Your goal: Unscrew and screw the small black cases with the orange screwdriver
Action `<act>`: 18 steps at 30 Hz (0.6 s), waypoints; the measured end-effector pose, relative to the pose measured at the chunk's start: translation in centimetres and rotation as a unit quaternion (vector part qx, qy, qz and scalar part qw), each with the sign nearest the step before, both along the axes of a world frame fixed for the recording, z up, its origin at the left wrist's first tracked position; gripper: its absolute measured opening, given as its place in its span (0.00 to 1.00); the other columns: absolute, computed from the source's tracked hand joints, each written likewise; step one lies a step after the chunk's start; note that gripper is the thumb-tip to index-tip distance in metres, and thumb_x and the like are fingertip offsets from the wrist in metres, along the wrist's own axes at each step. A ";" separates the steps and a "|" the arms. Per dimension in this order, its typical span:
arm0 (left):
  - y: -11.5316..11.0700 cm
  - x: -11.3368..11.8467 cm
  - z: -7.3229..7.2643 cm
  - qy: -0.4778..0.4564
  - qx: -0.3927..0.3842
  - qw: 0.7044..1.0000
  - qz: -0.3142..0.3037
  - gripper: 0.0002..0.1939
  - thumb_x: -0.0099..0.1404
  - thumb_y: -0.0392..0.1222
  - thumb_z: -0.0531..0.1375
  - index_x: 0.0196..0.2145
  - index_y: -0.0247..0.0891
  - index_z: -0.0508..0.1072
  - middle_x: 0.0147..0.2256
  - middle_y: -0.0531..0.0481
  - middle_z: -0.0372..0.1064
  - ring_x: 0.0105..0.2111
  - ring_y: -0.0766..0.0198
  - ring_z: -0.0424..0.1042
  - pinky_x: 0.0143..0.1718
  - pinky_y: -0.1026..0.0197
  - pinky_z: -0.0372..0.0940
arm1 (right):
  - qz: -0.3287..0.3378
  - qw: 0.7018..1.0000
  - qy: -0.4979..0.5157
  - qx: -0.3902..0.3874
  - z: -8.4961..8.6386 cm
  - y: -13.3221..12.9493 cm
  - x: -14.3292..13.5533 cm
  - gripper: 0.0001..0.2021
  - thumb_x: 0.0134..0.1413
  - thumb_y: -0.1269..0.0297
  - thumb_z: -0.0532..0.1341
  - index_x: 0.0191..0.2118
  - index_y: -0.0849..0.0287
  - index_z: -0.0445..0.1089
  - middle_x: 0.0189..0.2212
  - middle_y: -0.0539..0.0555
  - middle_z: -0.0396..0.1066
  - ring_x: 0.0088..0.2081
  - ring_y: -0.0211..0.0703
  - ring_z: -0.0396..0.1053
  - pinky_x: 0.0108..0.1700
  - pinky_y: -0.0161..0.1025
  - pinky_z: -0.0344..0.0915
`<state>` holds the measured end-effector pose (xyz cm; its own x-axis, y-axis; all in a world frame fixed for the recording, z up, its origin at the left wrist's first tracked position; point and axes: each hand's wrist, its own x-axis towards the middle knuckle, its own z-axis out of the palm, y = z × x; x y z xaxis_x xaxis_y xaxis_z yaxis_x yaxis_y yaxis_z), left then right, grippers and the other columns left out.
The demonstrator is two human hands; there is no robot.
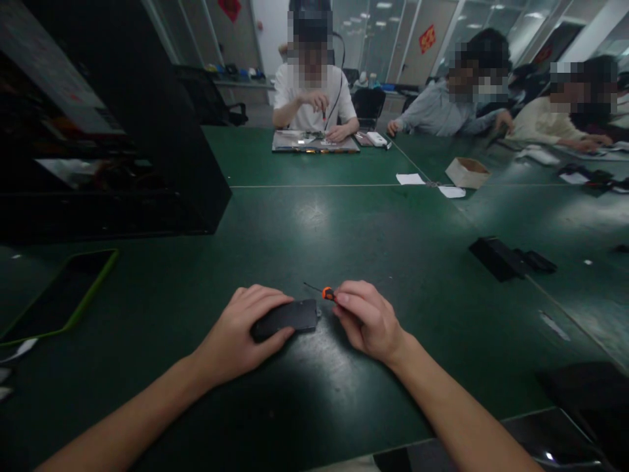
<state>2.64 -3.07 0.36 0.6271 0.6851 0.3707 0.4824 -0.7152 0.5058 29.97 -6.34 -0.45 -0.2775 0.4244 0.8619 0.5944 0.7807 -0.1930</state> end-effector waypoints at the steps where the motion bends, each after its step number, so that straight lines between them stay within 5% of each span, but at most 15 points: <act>1: -0.1 0.1 0.0 -0.002 0.000 1.000 0.003 0.17 0.68 0.46 0.64 0.52 0.40 0.75 0.48 0.45 0.77 0.47 0.52 0.72 0.47 0.50 0.59 | 0.003 1.000 0.012 0.000 0.1 0.1 0.1 0.27 0.61 0.76 0.63 0.62 0.50 0.61 0.42 0.55 0.74 0.41 0.44 0.74 0.39 0.42 0.77; 9: -0.3 0.5 0.1 -0.008 -0.013 1.000 0.003 0.14 0.67 0.46 0.65 0.50 0.42 0.75 0.48 0.48 0.77 0.49 0.53 0.72 0.50 0.50 0.60 | 0.006 0.992 0.125 0.025 2.7 0.2 0.2 0.30 0.61 0.75 0.62 0.66 0.50 0.58 0.41 0.53 0.69 0.38 0.41 0.71 0.38 0.41 0.73; 18: -1.3 1.4 0.5 -0.005 -0.022 1.000 -0.022 0.14 0.67 0.44 0.66 0.50 0.42 0.75 0.48 0.49 0.76 0.49 0.53 0.72 0.51 0.50 0.61 | 0.014 0.999 0.022 -0.031 5.2 0.2 -1.3 0.23 0.67 0.70 0.60 0.64 0.52 0.57 0.42 0.54 0.71 0.38 0.40 0.73 0.41 0.40 0.74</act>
